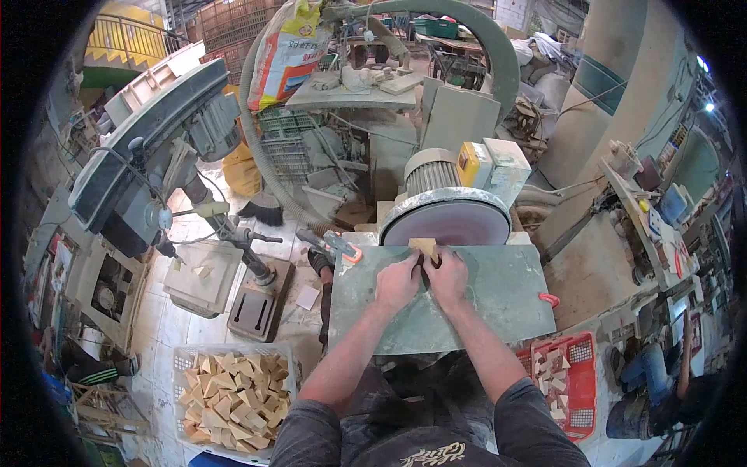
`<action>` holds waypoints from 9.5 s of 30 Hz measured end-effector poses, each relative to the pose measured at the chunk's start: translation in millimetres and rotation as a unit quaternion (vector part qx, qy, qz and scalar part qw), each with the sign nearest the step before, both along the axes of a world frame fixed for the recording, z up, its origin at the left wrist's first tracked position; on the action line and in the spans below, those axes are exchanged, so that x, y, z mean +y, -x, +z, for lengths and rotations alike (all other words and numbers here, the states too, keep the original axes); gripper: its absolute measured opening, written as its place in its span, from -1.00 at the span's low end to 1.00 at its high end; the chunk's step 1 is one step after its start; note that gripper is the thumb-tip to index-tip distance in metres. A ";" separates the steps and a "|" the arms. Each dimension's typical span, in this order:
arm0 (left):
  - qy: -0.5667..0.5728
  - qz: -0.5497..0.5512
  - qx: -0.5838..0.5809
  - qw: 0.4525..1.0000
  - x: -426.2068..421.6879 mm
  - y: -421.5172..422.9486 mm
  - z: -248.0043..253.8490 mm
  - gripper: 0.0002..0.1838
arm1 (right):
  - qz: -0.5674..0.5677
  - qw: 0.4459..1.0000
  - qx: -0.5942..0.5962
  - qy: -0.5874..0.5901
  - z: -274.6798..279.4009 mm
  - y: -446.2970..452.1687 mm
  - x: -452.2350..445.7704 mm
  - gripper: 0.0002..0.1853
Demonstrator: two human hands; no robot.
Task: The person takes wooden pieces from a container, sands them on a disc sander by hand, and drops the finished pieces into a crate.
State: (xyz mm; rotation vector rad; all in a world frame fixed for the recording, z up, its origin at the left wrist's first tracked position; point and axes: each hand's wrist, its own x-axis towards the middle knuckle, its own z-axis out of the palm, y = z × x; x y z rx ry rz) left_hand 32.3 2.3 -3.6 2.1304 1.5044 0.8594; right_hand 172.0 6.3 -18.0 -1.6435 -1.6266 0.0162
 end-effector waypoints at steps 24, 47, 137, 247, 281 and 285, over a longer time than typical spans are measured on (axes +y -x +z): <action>-0.004 0.060 -0.129 0.990 -0.5 4.7 -7.4 -0.44 | 0.166 0.950 0.263 0.002 7.2 6.2 -27.2 -0.65; -0.045 0.083 -0.138 0.986 7.1 1.5 -7.5 -0.73 | 0.123 0.982 0.130 0.055 15.0 13.4 -21.4 -0.51; -0.137 0.069 -0.123 0.981 15.2 14.7 -43.3 -0.69 | 0.108 0.993 0.039 -0.035 13.4 3.5 -27.3 -0.69; -0.662 -0.069 -0.475 0.575 -70.7 69.2 234.7 -0.15 | 0.372 0.268 0.873 0.166 315.5 71.9 -218.7 -0.73; -0.660 -0.063 -0.474 0.580 -73.0 78.0 226.5 -0.18 | 0.635 0.349 0.689 0.007 301.8 64.2 -138.5 -0.63; -0.666 -0.059 -0.468 0.578 -75.7 81.5 226.8 -0.19 | 0.517 0.385 0.758 0.100 325.0 77.8 -123.8 -0.65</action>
